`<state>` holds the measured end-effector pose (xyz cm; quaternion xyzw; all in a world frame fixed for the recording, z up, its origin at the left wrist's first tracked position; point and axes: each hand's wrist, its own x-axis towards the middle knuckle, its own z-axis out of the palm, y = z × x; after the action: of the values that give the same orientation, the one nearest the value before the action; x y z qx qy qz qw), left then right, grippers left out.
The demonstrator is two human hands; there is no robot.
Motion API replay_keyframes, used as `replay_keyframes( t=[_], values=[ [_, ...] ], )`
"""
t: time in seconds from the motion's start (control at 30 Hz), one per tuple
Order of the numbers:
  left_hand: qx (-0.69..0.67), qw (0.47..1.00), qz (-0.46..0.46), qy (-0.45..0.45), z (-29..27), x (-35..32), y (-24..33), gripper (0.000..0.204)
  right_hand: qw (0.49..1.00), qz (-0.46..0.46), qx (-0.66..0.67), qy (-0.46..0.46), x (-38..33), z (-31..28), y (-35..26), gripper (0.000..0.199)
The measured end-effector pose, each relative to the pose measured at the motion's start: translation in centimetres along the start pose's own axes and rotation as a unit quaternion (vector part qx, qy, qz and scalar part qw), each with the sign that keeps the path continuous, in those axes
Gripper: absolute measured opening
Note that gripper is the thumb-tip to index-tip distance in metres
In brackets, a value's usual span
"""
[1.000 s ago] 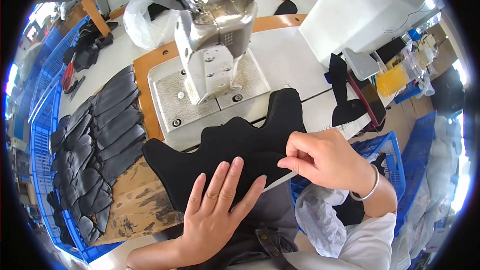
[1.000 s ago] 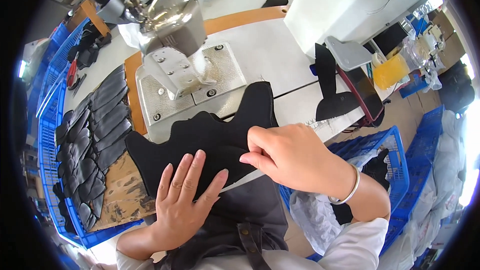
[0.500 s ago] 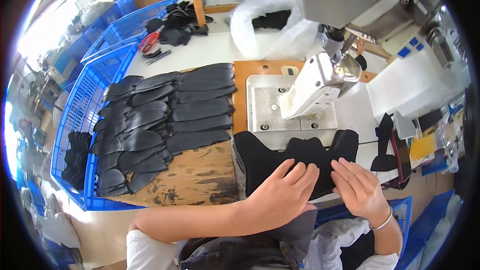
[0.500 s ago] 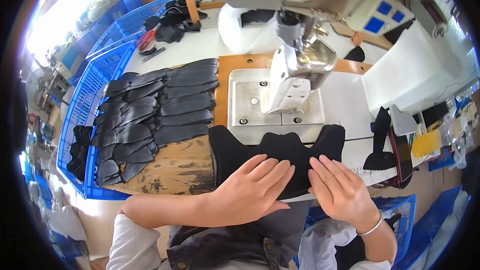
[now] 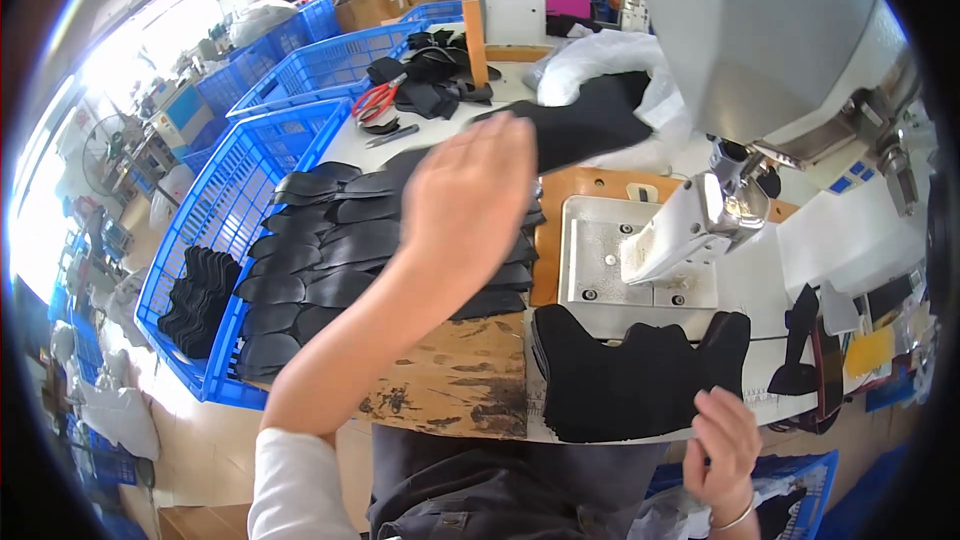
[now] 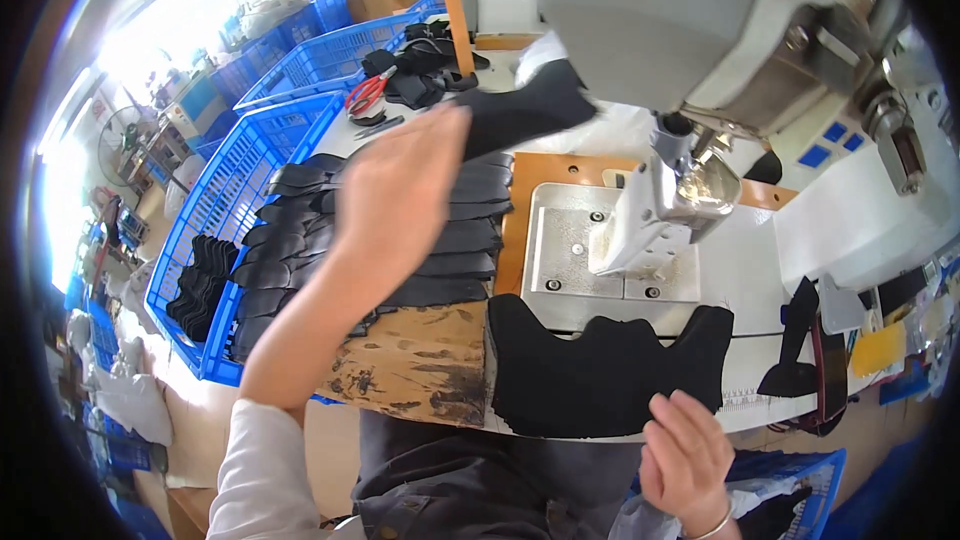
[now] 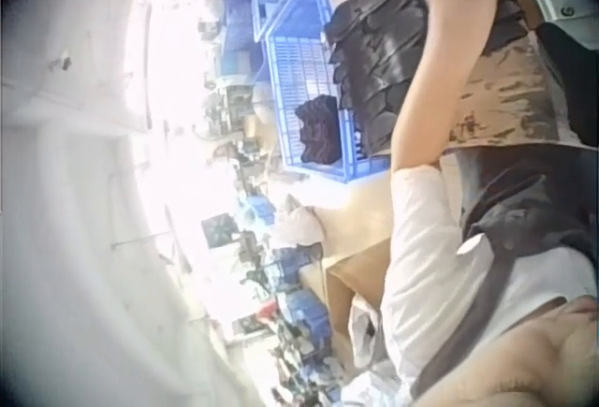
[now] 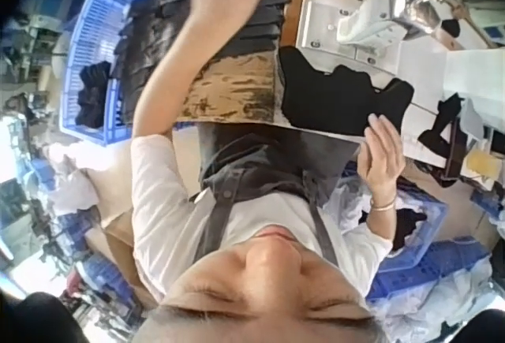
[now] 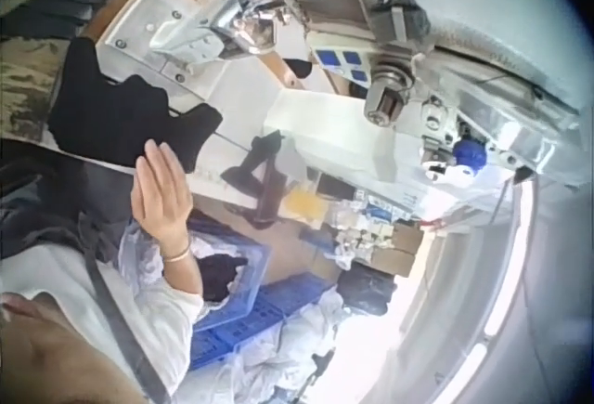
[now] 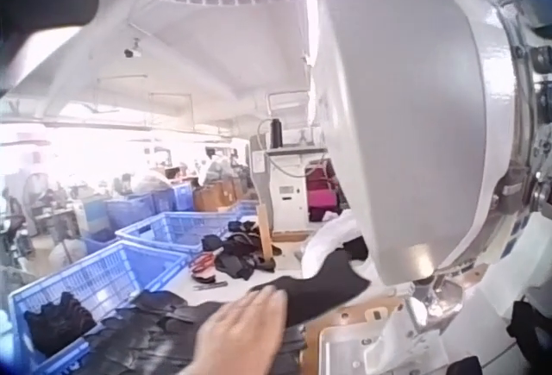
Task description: Stitching components of a shoe upper using an industrial sewing machine.
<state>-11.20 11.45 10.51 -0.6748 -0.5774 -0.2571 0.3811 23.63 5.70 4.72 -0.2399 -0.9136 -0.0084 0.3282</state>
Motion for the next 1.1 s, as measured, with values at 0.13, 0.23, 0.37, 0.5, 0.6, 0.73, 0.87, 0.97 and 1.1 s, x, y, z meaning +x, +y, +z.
replay_keyframes(
  t=[0.13, 0.23, 0.37, 0.5, 0.6, 0.73, 0.87, 0.97, 1.1],
  values=[
    [-0.023, 0.98, 0.066, -0.186, 9.5, 1.9, 5.0, 0.04, 0.999, 0.001, 0.034, 0.038, -0.5, 1.0, -2.4, 0.023],
    [-0.259, 0.92, 0.08, -0.284, 13.5, -0.6, 7.0, 0.051, 0.994, 0.045, 0.085, 0.053, -0.2, 0.8, -3.6, 0.017],
    [-0.368, 0.917, 0.036, -0.148, 10.6, -1.2, 3.2, 0.048, 0.988, 0.078, 0.092, 0.095, -2.3, 1.0, -3.5, 0.014],
    [-0.044, 0.935, -0.172, -0.306, 9.2, -2.0, -6.0, 0.029, 0.979, 0.142, 0.081, 0.121, -3.3, 1.0, -3.4, 0.014],
    [-0.142, 0.858, -0.259, -0.42, 10.1, -4.8, -13.0, 0.041, 0.975, 0.158, 0.1, 0.12, -3.2, 1.2, -3.3, 0.014],
    [-0.201, 0.822, -0.292, -0.445, 10.9, -5.7, -13.2, 0.035, 0.976, 0.15, 0.111, 0.11, -3.1, 1.3, -3.1, 0.013],
    [-0.216, 0.81, -0.324, -0.438, 10.7, -5.1, -13.1, 0.031, 0.976, 0.146, 0.111, 0.116, -3.2, 1.3, -3.2, 0.014],
    [-0.22, 0.818, -0.319, -0.425, 10.3, -4.7, -12.9, 0.03, 0.978, 0.153, 0.097, 0.104, -3.4, 1.3, -3.3, 0.015],
    [-0.244, 0.831, -0.331, -0.374, 9.9, -4.0, -12.3, 0.027, 0.976, 0.16, 0.109, 0.104, -3.4, 1.6, -3.5, 0.016]
  ],
)
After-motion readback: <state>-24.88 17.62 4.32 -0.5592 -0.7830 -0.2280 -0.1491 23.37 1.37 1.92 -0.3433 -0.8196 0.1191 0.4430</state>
